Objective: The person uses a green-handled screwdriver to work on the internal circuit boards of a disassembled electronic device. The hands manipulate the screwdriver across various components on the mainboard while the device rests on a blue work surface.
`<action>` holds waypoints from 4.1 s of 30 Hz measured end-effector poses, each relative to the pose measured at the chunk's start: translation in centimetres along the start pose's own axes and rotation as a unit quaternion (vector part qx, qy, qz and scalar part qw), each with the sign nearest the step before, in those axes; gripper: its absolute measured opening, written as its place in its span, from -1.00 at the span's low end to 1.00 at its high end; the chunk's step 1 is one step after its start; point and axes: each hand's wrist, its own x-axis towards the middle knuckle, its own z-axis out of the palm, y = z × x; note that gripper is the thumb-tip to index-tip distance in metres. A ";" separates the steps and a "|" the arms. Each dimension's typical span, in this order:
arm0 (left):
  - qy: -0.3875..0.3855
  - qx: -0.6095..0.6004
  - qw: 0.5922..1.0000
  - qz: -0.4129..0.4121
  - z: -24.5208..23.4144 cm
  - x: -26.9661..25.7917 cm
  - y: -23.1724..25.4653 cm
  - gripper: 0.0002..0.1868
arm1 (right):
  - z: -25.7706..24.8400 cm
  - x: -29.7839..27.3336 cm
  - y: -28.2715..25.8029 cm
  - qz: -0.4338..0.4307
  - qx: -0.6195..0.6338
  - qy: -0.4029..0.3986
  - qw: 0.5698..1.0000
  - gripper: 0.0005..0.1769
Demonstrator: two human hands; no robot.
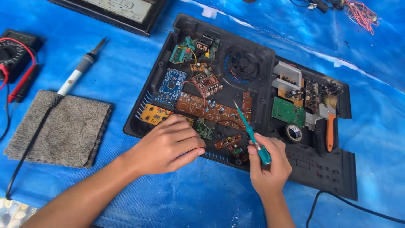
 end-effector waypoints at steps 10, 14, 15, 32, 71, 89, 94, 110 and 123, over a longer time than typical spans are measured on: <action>-0.001 0.001 1.000 0.006 -0.2 0.1 0.1 -0.78 | 0.0 -0.1 0.2 -0.012 0.002 0.004 1.000 -0.71; 0.004 -0.002 1.000 0.004 -0.2 0.1 0.2 -0.78 | -0.1 -0.3 0.5 0.000 0.001 0.010 1.000 -0.74; 0.005 -0.003 1.000 0.007 -0.2 0.1 0.2 -0.78 | -0.2 -0.3 0.7 -0.002 -0.004 0.015 1.000 -0.74; 0.002 0.004 1.000 0.012 -0.2 0.1 0.3 -0.75 | -0.1 -0.8 0.6 -0.013 0.018 0.007 1.000 -0.80; -0.002 0.002 1.000 0.018 -0.1 0.1 0.4 -0.74 | -0.4 -0.7 0.5 -0.012 0.032 0.011 0.999 -0.75; -0.004 -0.001 1.000 0.015 -0.1 -0.1 0.3 -0.72 | -0.1 -0.4 0.2 0.051 0.053 0.014 0.997 -0.72; -0.006 -0.002 1.000 0.015 -0.1 -0.1 0.3 -0.71 | 0.0 -0.3 -0.1 0.045 0.095 -0.001 0.994 -0.70; -0.012 -0.002 1.000 0.019 0.0 0.0 0.4 -0.74 | -0.1 -0.4 0.0 0.018 0.083 0.022 0.996 -0.74; -0.015 -0.002 1.000 0.021 0.0 0.1 0.4 -0.74 | -0.2 -0.7 0.1 0.026 0.128 -0.003 0.991 -0.71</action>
